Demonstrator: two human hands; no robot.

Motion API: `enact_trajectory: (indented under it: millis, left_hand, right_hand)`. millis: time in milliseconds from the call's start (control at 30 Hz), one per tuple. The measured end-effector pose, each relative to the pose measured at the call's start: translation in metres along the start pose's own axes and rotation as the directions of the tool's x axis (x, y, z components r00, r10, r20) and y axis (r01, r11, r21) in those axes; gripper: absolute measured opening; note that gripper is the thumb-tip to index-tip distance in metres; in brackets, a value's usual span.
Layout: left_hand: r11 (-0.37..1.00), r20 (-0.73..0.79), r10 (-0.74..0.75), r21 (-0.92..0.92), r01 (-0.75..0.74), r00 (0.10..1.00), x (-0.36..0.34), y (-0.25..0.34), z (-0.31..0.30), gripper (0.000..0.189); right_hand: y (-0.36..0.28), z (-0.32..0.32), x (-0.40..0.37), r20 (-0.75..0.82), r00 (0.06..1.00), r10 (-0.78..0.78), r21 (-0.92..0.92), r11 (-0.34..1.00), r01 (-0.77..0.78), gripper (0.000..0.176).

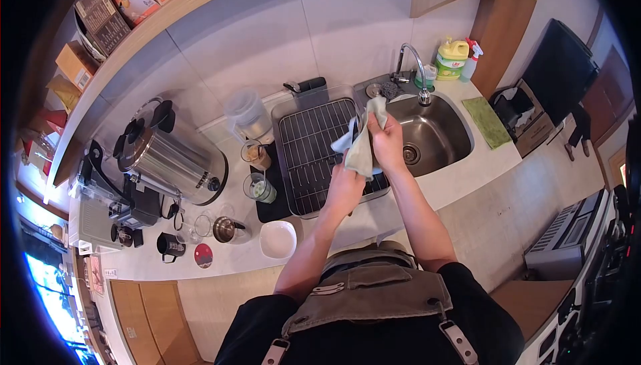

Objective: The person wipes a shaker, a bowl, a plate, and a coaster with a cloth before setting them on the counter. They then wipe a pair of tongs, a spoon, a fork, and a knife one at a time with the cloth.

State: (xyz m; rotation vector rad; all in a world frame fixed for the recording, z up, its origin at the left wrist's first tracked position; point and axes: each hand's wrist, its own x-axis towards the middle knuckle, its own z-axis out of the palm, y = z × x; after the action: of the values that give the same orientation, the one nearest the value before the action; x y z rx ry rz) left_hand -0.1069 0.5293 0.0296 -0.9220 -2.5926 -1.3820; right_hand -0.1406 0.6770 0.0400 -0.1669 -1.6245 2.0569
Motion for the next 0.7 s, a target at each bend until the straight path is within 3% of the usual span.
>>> enact_trajectory:
  millis: [33, 67, 100, 133, 167, 233, 267, 300, 333, 433, 467, 567, 633, 700]
  left_hand:
    - [0.995, -0.033, 0.044, 0.093, -0.041, 0.999, 0.000, -0.001, 0.002, 0.029]
    - [1.000, -0.007, -0.014, 0.012, 0.014, 1.000, -0.007, 0.001, 0.003, 0.025]
    - [0.995, 0.018, -0.069, -0.070, 0.071, 0.997, -0.019, 0.005, 0.005, 0.022]
    - [0.981, 0.044, -0.121, -0.148, 0.126, 0.992, -0.023, 0.009, 0.003, 0.022]
    - [0.958, 0.070, -0.175, -0.217, 0.187, 0.982, -0.021, 0.011, -0.006, 0.022]
    - [0.877, 0.137, -0.283, -0.364, 0.314, 0.949, -0.020, 0.016, -0.019, 0.024]
    - [0.841, 0.089, -0.251, -0.473, 0.263, 0.964, -0.014, 0.015, -0.022, 0.026]
    - [0.714, 0.146, -0.240, -0.644, 0.276, 0.960, -0.010, 0.018, -0.028, 0.027]
    - [0.679, 0.169, -0.213, -0.682, 0.271, 0.962, -0.006, 0.025, -0.037, 0.028]
    - [0.612, 0.186, -0.146, -0.755, 0.237, 0.972, -0.003, 0.043, -0.059, 0.027]
    - [0.592, 0.188, -0.120, -0.775, 0.222, 0.975, 0.000, 0.047, -0.062, 0.026]
    - [0.576, 0.174, -0.146, -0.785, 0.226, 0.974, 0.004, 0.048, -0.066, 0.027]
    - [0.680, 0.123, -0.130, -0.711, 0.179, 0.984, 0.010, 0.044, -0.060, 0.026]
    - [0.798, 0.041, -0.123, -0.590, 0.123, 0.992, 0.013, 0.034, -0.051, 0.026]
  right_hand:
    - [0.004, -0.002, 0.011, -0.120, 0.983, -0.139, -0.113, 0.986, 0.126, 0.017]
    - [-0.010, 0.001, 0.019, -0.220, 0.933, -0.286, -0.238, 0.943, 0.232, 0.020]
    - [-0.036, -0.015, 0.034, -0.440, 0.892, -0.100, -0.104, 0.993, 0.059, 0.022]
    - [-0.034, -0.047, 0.066, -0.415, 0.910, 0.012, 0.215, 0.973, 0.085, 0.026]
    - [-0.044, -0.067, 0.076, -0.307, 0.951, 0.035, 0.370, 0.925, 0.086, 0.028]
    - [-0.053, -0.081, 0.071, -0.121, 0.992, 0.028, 0.476, 0.879, 0.033, 0.034]
    - [-0.063, -0.077, 0.054, -0.073, 0.995, 0.064, 0.522, 0.853, -0.017, 0.037]
    - [-0.069, -0.072, 0.039, -0.020, 0.995, 0.095, 0.566, 0.822, -0.067, 0.040]
    - [-0.070, -0.065, 0.029, 0.016, 0.990, 0.138, 0.634, 0.764, -0.117, 0.051]
    - [-0.034, -0.077, 0.013, 0.256, 0.967, 0.013, 0.721, 0.663, -0.200, 0.058]
    - [-0.056, -0.057, 0.002, 0.229, 0.971, 0.070, 0.718, 0.661, -0.217, 0.060]
    - [0.008, -0.055, -0.006, 0.166, 0.975, 0.147, 0.802, 0.556, -0.220, 0.059]
    - [0.020, -0.034, -0.019, 0.453, 0.891, -0.021, 0.785, 0.484, -0.388, 0.049]
    - [0.018, -0.004, -0.015, 0.510, 0.857, 0.074, 0.543, 0.745, -0.388, 0.033]
